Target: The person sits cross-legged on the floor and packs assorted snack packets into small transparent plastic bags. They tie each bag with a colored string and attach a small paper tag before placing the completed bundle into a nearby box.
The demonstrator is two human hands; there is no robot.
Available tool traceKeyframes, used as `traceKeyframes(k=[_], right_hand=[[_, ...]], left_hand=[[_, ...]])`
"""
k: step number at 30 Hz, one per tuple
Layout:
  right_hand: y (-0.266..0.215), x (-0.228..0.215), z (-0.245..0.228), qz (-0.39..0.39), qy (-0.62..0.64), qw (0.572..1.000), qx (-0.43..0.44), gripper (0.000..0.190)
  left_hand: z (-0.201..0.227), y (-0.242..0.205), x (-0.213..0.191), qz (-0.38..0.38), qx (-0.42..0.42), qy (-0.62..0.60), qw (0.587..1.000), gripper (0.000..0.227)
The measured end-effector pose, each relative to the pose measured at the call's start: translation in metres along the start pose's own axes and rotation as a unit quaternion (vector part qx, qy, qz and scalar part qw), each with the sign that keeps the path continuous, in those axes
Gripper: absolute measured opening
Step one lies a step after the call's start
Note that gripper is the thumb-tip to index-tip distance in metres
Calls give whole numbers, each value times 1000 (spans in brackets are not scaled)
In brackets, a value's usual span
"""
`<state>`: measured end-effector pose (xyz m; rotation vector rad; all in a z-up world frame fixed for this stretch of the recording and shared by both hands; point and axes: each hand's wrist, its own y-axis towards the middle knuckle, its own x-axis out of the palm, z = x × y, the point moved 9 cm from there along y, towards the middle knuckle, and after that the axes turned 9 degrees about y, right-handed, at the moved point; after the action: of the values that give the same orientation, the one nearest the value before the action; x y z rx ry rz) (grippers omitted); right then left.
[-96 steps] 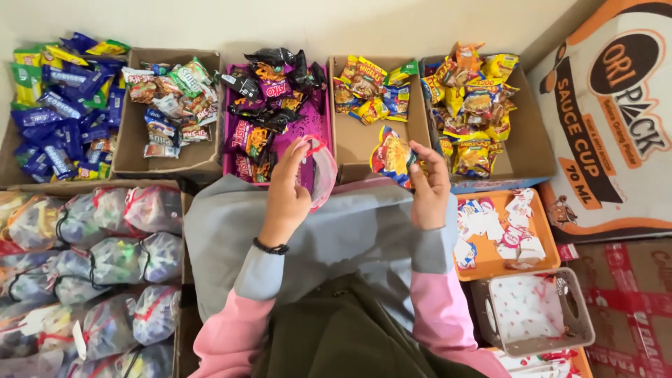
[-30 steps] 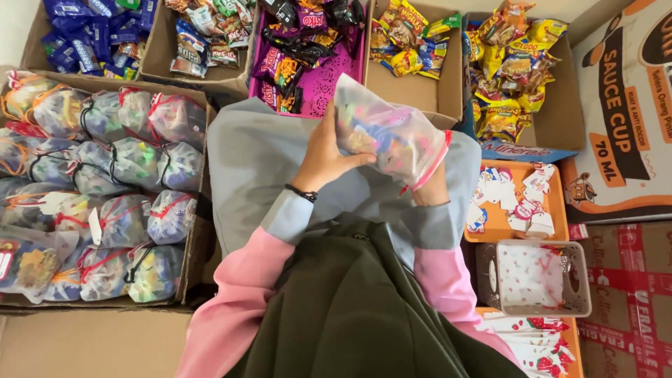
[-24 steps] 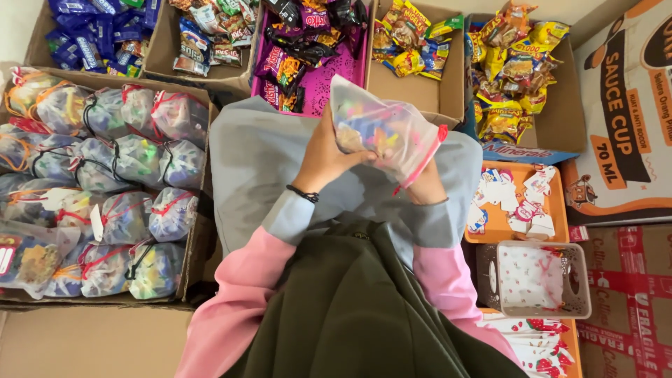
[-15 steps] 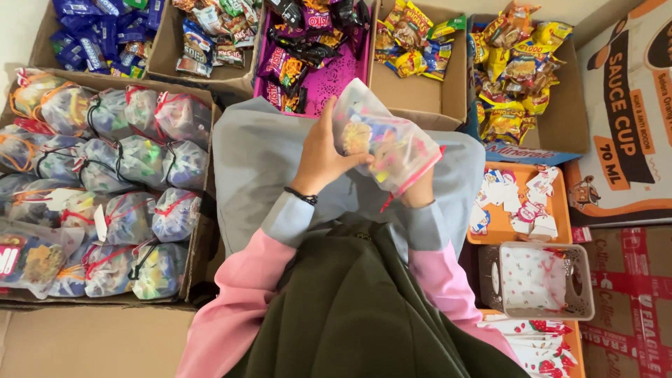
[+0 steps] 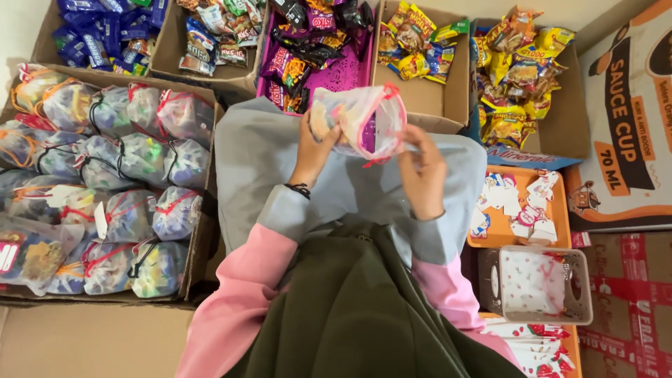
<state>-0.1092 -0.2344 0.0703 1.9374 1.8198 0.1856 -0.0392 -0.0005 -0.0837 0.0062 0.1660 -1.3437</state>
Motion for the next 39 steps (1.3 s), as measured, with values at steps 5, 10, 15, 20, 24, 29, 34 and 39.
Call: traceKeyframes(k=[5, 10, 15, 20, 24, 29, 34, 39], right_hand=[[3, -10, 43, 48, 7, 998, 40, 36], [5, 35, 86, 7, 198, 950, 241, 40], [45, 36, 112, 63, 147, 977, 142, 21], [81, 56, 132, 33, 135, 984, 115, 24], [115, 76, 106, -6, 86, 995, 50, 30], [143, 105, 119, -74, 25, 997, -15, 27], [151, 143, 123, -140, -66, 986, -60, 32], [145, 176, 128, -166, -247, 950, -94, 42]], left_hand=[[15, -18, 4, 13, -7, -73, 997, 102], [12, -22, 19, 4, 16, -140, 990, 111], [16, -20, -2, 73, 148, 66, 984, 124], [112, -28, -57, 151, 295, 33, 943, 54], [156, 4, -49, 36, 415, 219, 882, 13], [91, 81, -24, 45, 365, 400, 840, 27], [72, 110, -27, 44, 299, 432, 850, 52], [23, 163, -26, -8, 244, 382, 891, 58]])
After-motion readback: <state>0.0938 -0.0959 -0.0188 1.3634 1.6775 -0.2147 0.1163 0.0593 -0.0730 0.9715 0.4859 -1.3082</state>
